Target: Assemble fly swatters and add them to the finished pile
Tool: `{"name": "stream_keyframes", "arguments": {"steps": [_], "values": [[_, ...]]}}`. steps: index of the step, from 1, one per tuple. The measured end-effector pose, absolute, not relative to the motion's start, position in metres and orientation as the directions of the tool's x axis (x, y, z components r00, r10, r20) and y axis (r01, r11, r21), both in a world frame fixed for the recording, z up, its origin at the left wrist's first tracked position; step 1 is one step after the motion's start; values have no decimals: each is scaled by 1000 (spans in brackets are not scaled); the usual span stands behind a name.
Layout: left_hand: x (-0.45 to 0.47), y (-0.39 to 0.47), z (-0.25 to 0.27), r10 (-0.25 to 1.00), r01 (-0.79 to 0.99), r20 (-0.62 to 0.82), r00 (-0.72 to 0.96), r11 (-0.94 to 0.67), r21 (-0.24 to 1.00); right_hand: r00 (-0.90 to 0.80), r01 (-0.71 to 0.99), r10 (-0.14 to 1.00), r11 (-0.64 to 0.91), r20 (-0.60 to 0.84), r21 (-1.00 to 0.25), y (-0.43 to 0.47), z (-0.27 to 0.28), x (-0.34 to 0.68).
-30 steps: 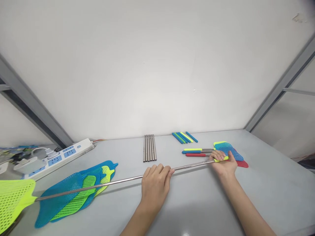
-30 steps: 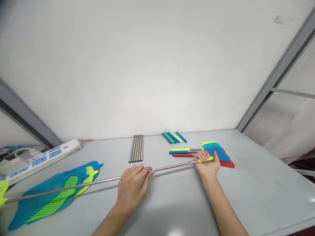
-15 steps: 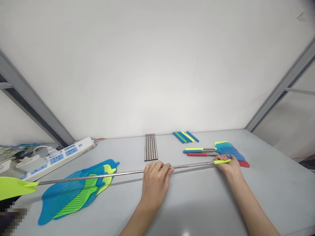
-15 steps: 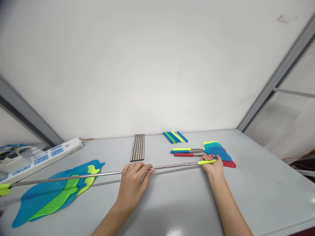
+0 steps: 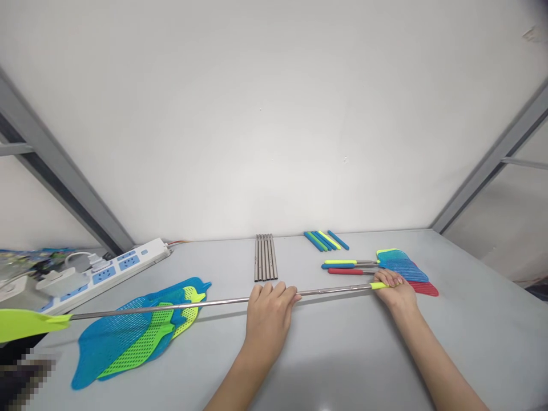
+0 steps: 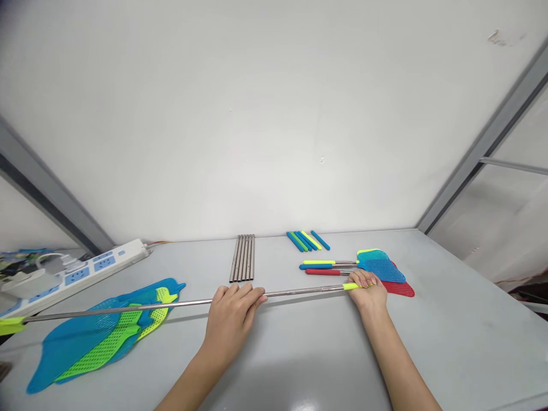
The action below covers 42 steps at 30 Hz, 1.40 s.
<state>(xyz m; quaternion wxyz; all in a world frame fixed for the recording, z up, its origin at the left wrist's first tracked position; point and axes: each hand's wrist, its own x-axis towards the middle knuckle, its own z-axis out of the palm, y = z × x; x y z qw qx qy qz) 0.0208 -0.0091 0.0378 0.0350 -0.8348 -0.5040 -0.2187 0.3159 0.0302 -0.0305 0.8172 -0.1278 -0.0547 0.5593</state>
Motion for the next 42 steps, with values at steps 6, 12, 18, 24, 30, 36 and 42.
{"name": "stream_keyframes", "arguments": {"steps": [6, 12, 18, 24, 30, 36, 42], "values": [[21, -10, 38, 836, 870, 373, 403, -476, 126, 367, -911, 930, 359, -2, -200, 29, -26, 312], [20, -10, 41, 835, 880, 386, 391, -462, 108, 324, -945, 946, 324, 4, -47, 29, -27, 305], [19, -12, 43, 844, 888, 398, 360, -441, 133, 266, -964, 963, 265, 38, 17, 28, -27, 298], [22, -18, 44, 894, 914, 332, 301, -370, 166, 222, -975, 973, 222, 61, 10, 29, -31, 298], [28, -22, 42, 916, 913, 288, 278, -345, 218, 234, -972, 971, 235, 39, -21, 29, -27, 304], [28, -18, 41, 916, 899, 278, 290, -360, 249, 389, -920, 900, 388, -194, -47, 25, -25, 301], [28, -17, 38, 919, 901, 281, 277, -350, 257, 518, -854, 807, 473, -283, -216, 28, -30, 302]]}}
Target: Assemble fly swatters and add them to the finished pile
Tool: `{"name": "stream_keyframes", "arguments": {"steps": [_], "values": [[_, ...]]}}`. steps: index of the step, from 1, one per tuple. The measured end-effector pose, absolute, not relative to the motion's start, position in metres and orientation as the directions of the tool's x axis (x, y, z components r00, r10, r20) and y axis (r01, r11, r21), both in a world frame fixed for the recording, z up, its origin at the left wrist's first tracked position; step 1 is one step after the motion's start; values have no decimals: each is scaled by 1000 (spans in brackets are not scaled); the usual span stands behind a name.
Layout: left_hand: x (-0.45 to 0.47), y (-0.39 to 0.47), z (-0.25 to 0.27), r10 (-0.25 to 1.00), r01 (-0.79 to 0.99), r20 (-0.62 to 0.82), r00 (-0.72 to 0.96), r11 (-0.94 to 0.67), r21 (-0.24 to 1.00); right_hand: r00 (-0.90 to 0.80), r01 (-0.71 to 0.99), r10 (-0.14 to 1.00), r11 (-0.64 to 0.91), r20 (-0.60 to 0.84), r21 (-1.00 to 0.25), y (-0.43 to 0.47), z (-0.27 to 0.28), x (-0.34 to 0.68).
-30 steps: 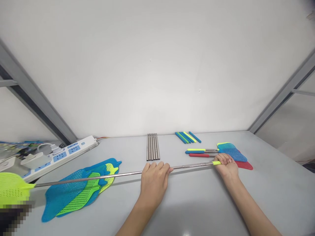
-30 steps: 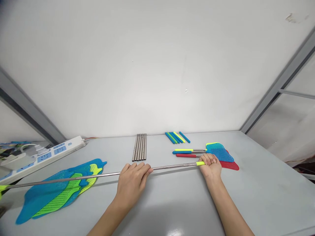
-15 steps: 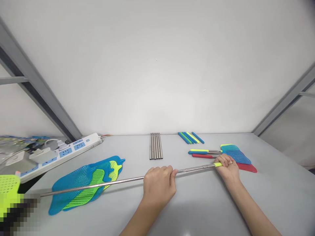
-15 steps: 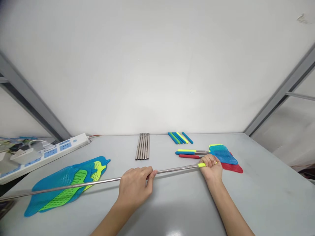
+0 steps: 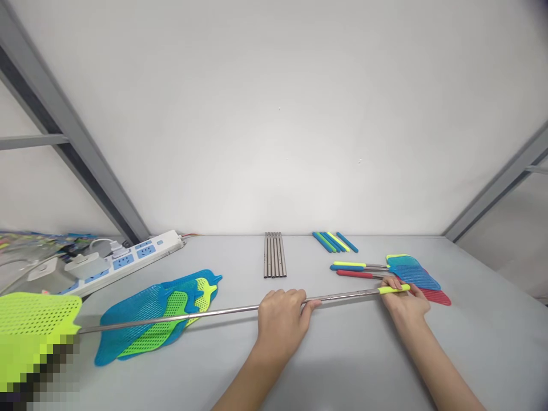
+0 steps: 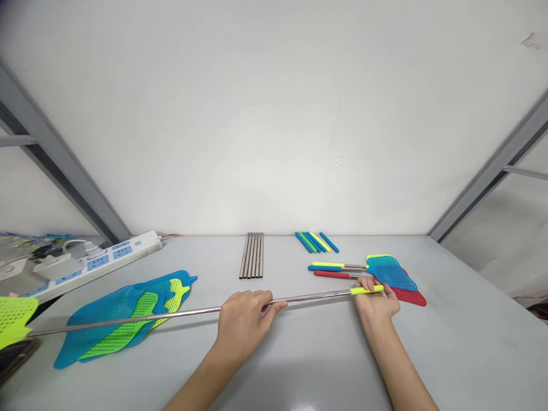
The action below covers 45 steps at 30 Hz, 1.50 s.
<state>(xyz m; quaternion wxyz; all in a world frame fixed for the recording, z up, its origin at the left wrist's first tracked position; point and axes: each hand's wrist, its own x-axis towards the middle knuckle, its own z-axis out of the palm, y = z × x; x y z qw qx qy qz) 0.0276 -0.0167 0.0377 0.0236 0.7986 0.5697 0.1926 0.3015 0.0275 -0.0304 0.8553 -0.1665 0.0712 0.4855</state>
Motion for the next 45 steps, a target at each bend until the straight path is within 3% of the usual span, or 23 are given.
{"name": "stream_keyframes", "arguments": {"steps": [4, 9, 27, 33, 37, 45], "values": [[28, -17, 37, 918, 906, 302, 257, -338, 256, 463, -862, 863, 388, -200, -326, 29, -29, 304], [26, -15, 37, 921, 919, 305, 244, -320, 231, 394, -885, 900, 318, -185, -339, 33, -22, 300], [27, -20, 41, 960, 938, 152, 236, -266, 222, 395, -915, 902, 368, -173, -166, 26, -32, 302], [26, -21, 45, 968, 952, 142, 208, -234, 198, 302, -953, 953, 301, -27, -37, 26, -29, 297], [26, -20, 44, 969, 954, 136, 207, -231, 191, 248, -966, 966, 252, 76, -51, 25, -26, 294], [27, -19, 45, 965, 951, 176, 197, -231, 206, 190, -982, 976, 188, 107, 22, 21, -12, 279]]}}
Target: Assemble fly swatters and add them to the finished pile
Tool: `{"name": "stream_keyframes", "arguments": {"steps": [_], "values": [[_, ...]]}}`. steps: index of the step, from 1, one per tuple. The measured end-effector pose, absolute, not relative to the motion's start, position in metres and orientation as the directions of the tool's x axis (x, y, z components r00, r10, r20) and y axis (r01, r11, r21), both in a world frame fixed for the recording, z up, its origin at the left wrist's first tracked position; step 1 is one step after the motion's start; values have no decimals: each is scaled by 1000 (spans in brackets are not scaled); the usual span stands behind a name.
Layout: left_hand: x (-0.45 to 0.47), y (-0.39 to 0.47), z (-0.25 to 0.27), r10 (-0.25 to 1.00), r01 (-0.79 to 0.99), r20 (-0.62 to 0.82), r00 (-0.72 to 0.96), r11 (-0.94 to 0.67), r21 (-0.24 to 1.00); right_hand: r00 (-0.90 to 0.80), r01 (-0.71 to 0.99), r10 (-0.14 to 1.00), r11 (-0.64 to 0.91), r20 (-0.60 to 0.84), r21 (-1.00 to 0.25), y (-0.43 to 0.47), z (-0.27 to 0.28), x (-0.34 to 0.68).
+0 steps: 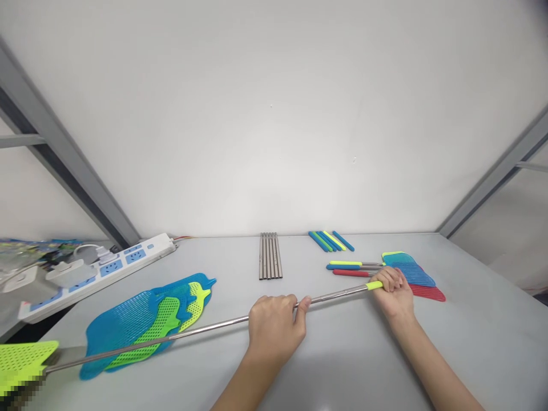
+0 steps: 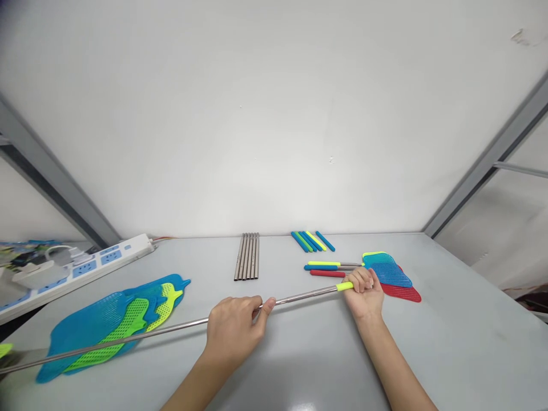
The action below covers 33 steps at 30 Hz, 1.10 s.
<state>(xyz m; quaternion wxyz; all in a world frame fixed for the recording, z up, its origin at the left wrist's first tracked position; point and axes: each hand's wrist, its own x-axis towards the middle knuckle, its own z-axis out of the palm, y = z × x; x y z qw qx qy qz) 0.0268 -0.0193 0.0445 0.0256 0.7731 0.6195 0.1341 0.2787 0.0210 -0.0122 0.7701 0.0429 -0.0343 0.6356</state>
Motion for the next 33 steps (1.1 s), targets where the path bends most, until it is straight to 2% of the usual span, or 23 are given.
{"name": "stream_keyframes", "arguments": {"steps": [3, 8, 12, 14, 19, 25, 29, 33], "values": [[28, -19, 48, 967, 954, 195, 163, -205, 218, 165, -983, 984, 169, 66, -67, 20, -4, 269], [31, -17, 53, 977, 967, 196, 83, -127, 223, 296, -919, 955, 277, -24, -280, 24, 8, 267], [30, -14, 53, 973, 969, 223, 59, -110, 222, 218, -927, 965, 157, -149, -340, 26, 11, 275], [30, -13, 52, 971, 966, 230, 62, -116, 229, 181, -924, 976, 127, -119, -361, 25, 11, 277], [27, -11, 45, 964, 954, 234, 124, -181, 238, 257, -903, 966, 250, 27, -350, 22, 10, 273], [16, -8, 43, 951, 933, 227, 209, -264, 243, 233, -927, 970, 241, 64, -286, 18, 12, 268], [14, -8, 47, 963, 938, 184, 199, -242, 248, 237, -919, 969, 248, 75, -306, 18, 10, 264], [15, -9, 49, 969, 945, 156, 190, -224, 238, 243, -931, 967, 253, 69, -262, 18, 6, 261]]}}
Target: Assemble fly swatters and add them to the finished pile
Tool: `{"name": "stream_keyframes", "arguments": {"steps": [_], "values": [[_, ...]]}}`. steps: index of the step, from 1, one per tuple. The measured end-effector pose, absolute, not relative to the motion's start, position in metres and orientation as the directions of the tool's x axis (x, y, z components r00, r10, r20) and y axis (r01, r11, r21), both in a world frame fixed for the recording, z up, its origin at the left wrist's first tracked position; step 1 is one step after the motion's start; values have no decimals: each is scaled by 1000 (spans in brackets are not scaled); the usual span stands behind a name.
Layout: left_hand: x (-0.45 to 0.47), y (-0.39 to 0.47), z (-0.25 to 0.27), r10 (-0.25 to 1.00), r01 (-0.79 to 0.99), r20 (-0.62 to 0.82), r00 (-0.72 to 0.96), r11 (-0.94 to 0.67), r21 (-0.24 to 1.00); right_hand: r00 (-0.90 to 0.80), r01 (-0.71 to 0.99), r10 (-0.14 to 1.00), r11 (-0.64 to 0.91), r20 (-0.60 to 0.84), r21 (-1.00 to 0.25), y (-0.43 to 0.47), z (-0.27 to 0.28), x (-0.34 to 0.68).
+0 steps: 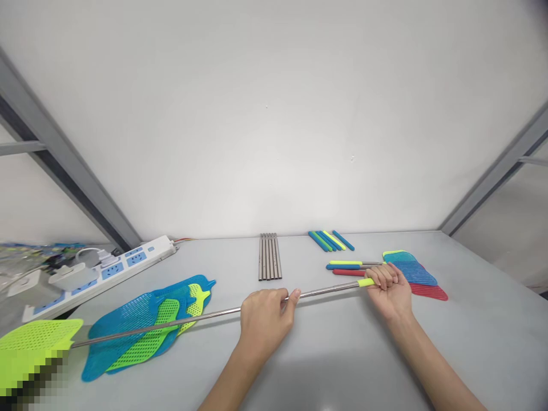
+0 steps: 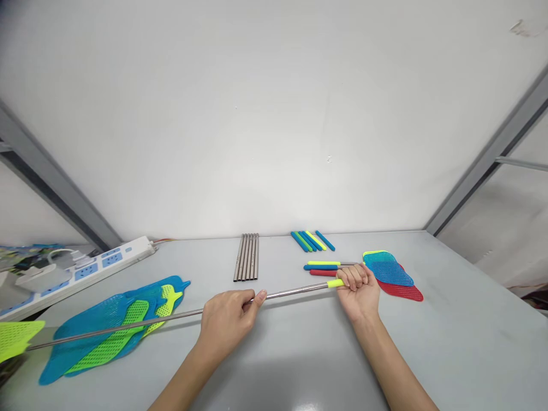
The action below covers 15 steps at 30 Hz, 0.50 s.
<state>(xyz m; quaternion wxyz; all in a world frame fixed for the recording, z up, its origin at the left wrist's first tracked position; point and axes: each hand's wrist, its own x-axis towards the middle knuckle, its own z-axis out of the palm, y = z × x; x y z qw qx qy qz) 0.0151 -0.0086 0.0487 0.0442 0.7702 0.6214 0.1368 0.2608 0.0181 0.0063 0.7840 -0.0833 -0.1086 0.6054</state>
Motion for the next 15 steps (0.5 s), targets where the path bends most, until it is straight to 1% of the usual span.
{"name": "stream_keyframes", "arguments": {"steps": [6, 11, 15], "values": [[14, -11, 47, 955, 953, 229, 190, -235, 189, 230, -954, 972, 235, 46, -185, 18, 1, 256], [17, -12, 48, 962, 952, 211, 175, -220, 214, 185, -963, 981, 193, 61, -189, 15, 0, 249], [18, -13, 48, 964, 950, 203, 174, -218, 222, 180, -962, 980, 193, 81, -195, 14, 0, 247]]}}
